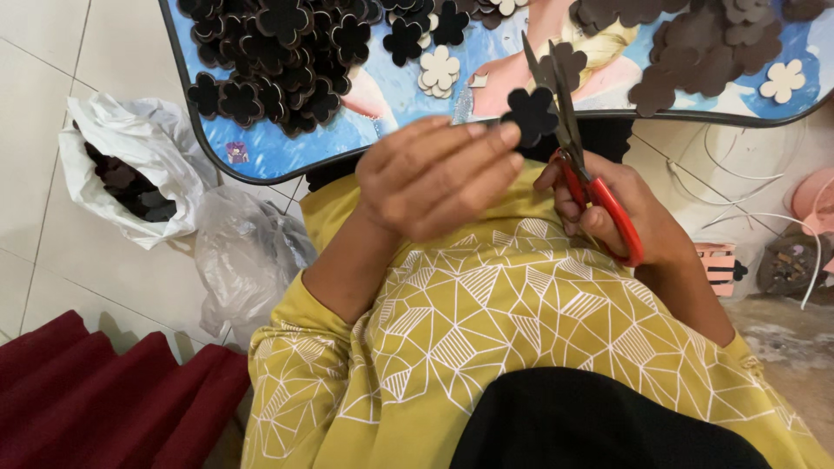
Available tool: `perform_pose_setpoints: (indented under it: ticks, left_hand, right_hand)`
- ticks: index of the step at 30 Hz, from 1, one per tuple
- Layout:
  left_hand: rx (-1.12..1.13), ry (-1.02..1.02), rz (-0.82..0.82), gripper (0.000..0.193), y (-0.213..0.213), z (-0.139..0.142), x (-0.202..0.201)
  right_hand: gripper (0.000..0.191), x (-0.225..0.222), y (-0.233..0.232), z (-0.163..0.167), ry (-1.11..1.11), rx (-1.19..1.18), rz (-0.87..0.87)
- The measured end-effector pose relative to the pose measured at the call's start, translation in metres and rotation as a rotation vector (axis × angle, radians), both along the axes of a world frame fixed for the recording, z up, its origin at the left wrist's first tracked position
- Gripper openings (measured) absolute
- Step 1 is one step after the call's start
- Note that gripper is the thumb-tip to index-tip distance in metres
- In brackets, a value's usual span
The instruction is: The person sits on the floor with a tray of dark foam flower cutouts on their lap. They pick up white flower-shaped pieces and use scissors to trim and round the petal edges, placing finished pieces back on the tray and occasionally dipping a finger into a jar of liquid.
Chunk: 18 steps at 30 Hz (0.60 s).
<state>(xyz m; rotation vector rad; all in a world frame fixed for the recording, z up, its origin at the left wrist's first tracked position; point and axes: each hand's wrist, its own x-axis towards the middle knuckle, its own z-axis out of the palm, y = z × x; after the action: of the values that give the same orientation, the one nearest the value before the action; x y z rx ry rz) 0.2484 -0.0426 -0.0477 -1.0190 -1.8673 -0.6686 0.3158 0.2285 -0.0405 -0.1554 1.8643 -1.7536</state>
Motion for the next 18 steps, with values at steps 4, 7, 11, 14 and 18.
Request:
perform_pose_setpoints:
  ticks: [4, 7, 11, 14, 18]
  left_hand:
    - [-0.093, 0.209, 0.054, 0.012, -0.0022, 0.0036, 0.0009]
    - [-0.125, 0.295, 0.070, 0.010, -0.0019, 0.0061, -0.0013]
    - [-0.129, 0.301, 0.103, 0.011, -0.0007, 0.0080, -0.0018]
    - [-0.124, 0.236, 0.066, 0.009, -0.0013, 0.0079, -0.0011]
    - [-0.124, 0.204, 0.076, 0.006, -0.0009, 0.0067, 0.0000]
  right_hand:
    - [0.088, -0.0017, 0.0004, -0.0010, 0.000, 0.009, 0.012]
    - [0.088, -0.0015, 0.0009, -0.0003, -0.017, -0.023, 0.012]
    - [0.088, -0.0026, 0.0008, 0.0000, 0.003, -0.003, 0.018]
    - [0.088, -0.0031, 0.0003, 0.0007, -0.004, 0.002, 0.016]
    - [0.088, -0.0039, -0.0010, 0.0018, 0.005, 0.019, 0.014]
